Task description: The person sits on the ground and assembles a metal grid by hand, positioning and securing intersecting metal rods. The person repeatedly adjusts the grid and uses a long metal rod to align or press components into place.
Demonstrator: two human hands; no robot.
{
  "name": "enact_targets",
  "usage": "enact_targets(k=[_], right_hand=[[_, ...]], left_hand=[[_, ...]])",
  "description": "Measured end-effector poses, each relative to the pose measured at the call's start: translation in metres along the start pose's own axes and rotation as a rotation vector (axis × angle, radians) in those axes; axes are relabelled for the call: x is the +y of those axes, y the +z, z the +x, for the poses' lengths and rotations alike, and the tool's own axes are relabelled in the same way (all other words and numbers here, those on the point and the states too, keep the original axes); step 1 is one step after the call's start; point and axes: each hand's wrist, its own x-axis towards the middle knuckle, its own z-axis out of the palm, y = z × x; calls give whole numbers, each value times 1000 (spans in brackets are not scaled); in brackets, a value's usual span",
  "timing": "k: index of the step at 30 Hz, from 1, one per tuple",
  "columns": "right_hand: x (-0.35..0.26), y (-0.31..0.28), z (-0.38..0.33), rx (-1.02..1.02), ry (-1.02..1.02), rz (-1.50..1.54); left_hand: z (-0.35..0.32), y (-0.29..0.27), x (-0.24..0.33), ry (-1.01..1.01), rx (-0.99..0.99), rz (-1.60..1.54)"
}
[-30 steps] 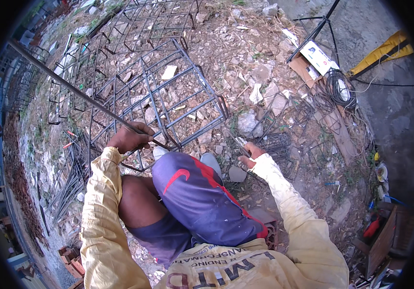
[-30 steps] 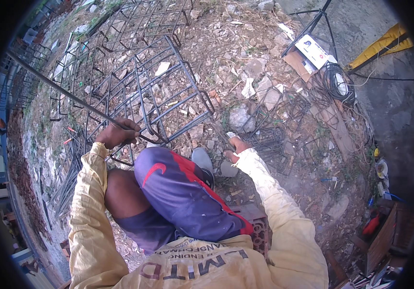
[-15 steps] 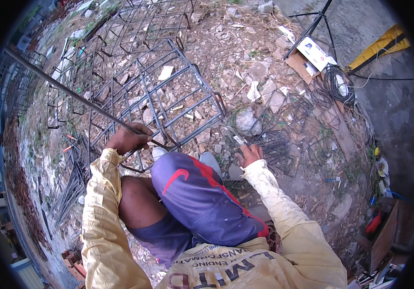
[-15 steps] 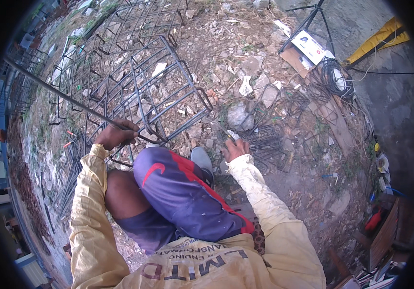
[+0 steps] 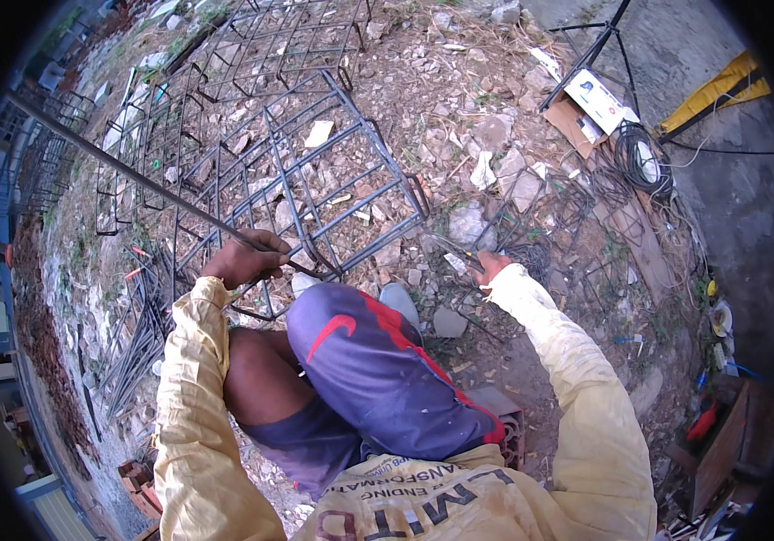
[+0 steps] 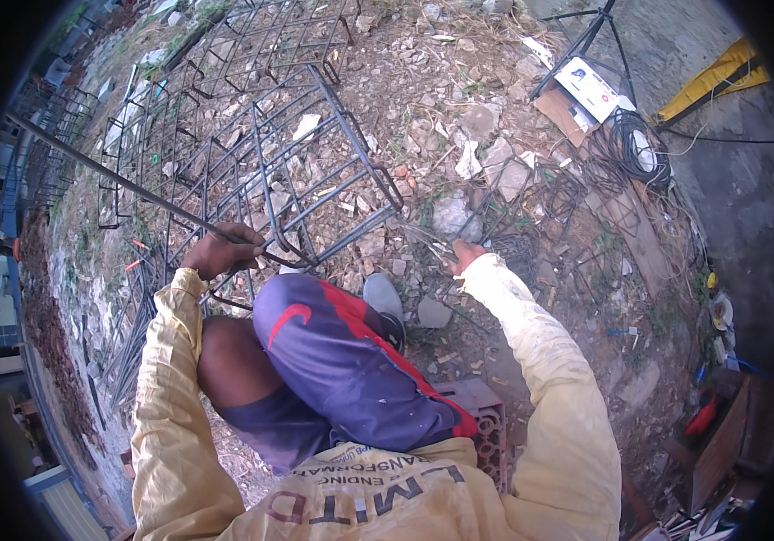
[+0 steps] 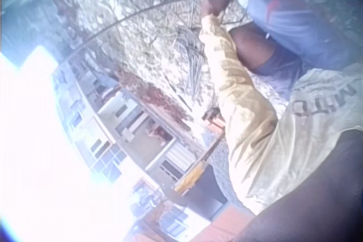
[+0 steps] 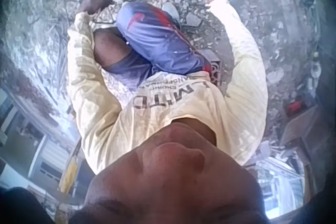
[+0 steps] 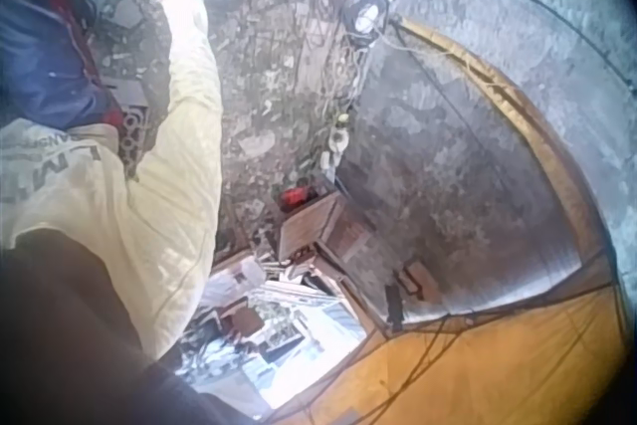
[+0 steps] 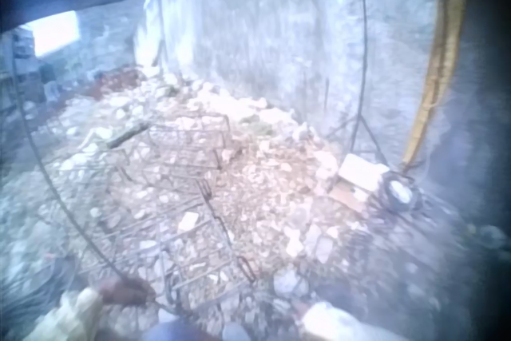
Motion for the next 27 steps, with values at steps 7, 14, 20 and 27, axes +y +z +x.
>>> enact_targets(k=[7,14,20,27], right_hand=[[-6,5,-12,163,12,-122],[-27,-1,-23,-159,319,297],[-40,-12,-35,-635,585,1214],[-31,6,-44,-63,63,610]], left_hand=[[4,1,-2,15,-9,19],[0,3,-3,-1,5,31],[-1,4,-6,29,11,90],[3,12,-10,43,-16,42]])
